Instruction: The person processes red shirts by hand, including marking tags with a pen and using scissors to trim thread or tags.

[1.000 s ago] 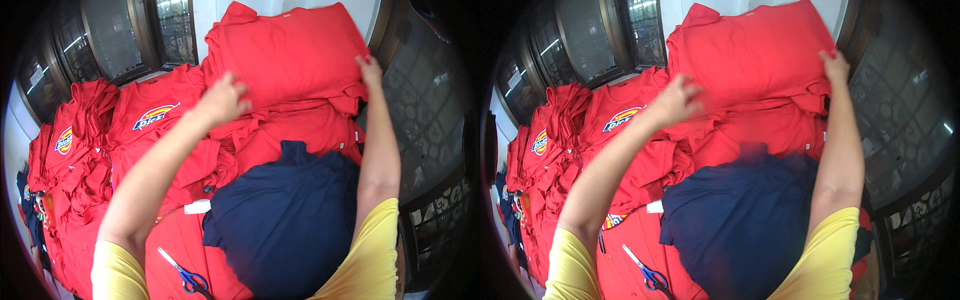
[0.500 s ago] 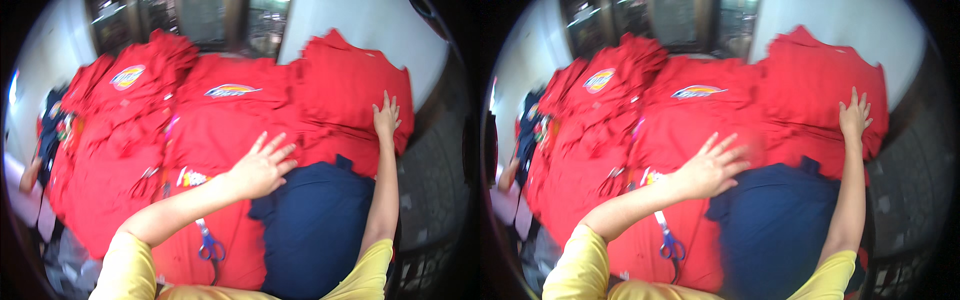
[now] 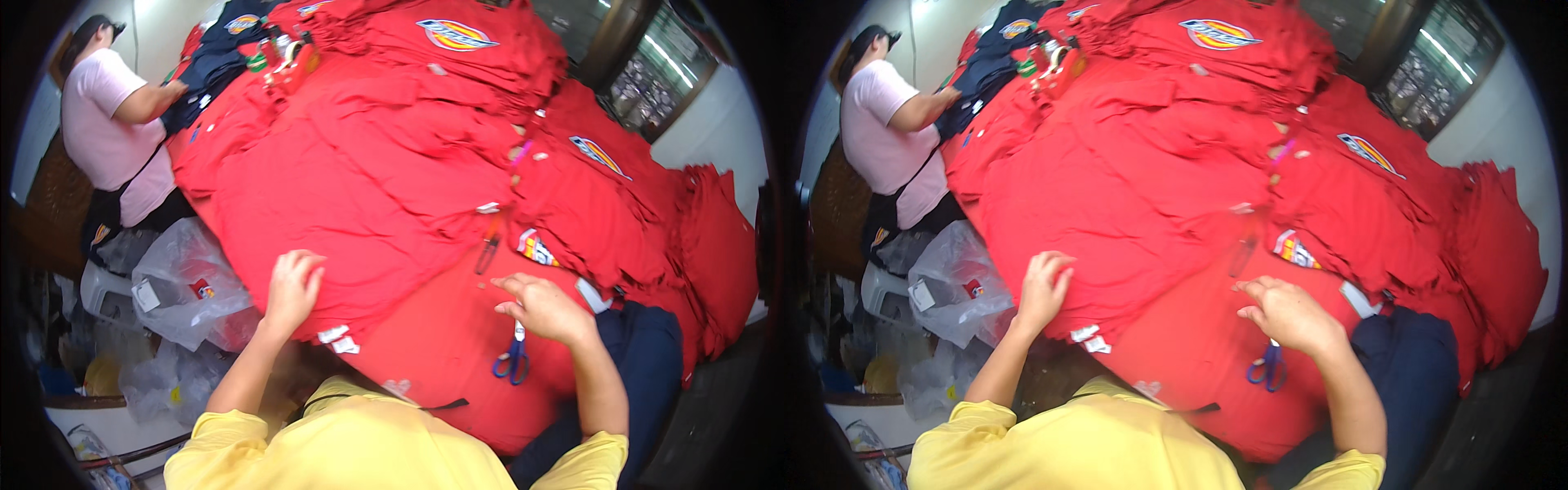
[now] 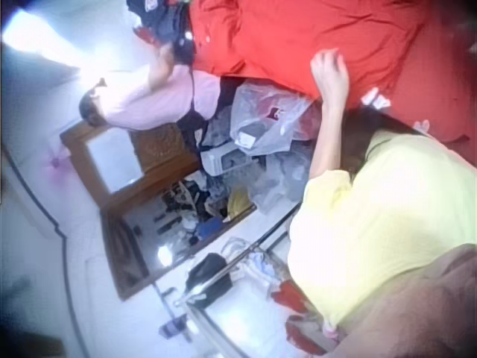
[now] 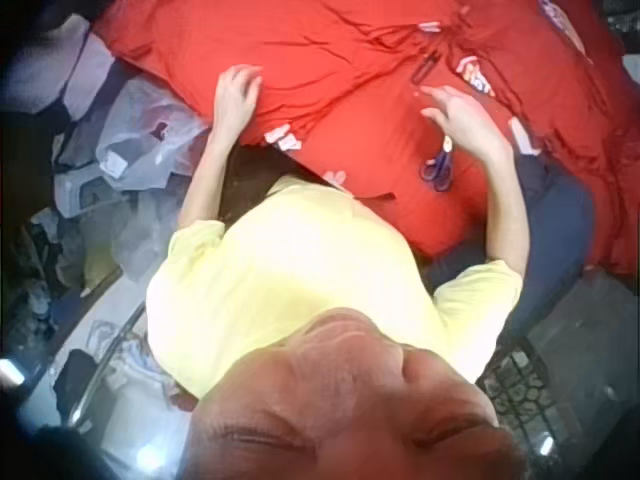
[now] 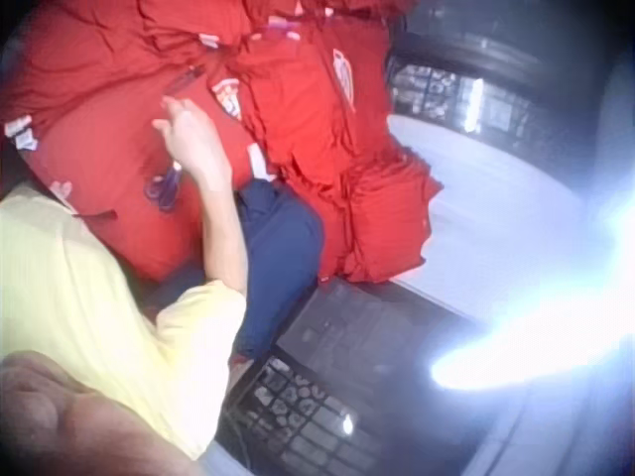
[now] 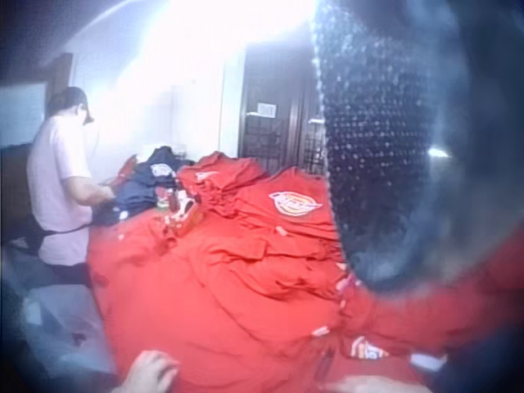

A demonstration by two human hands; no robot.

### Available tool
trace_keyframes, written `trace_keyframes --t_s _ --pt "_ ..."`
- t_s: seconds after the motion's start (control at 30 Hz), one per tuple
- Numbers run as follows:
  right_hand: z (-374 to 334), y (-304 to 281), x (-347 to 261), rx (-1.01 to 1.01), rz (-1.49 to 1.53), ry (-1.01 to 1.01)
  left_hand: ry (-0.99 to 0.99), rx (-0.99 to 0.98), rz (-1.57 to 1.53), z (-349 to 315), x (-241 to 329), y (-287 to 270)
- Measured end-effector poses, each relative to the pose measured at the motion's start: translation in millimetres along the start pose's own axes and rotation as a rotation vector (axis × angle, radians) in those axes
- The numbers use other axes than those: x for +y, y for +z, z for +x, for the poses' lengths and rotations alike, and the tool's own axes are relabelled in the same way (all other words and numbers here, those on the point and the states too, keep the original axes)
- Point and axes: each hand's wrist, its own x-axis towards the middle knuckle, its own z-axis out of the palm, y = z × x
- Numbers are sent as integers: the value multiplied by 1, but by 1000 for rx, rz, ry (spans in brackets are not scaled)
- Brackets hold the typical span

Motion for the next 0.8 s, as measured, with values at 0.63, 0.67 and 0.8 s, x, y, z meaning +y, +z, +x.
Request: trace_keyframes --t_s 0.63,0.67,0.8 --pt "83 172 -94 894 457 372 -146 17 -37 2 -153 -66" --pt "81 166 -91 888 458 404 -52 149 -34 25 -168 -53" --pt "69 158 -83 937 188 437 17 274 -17 94 -209 -7"
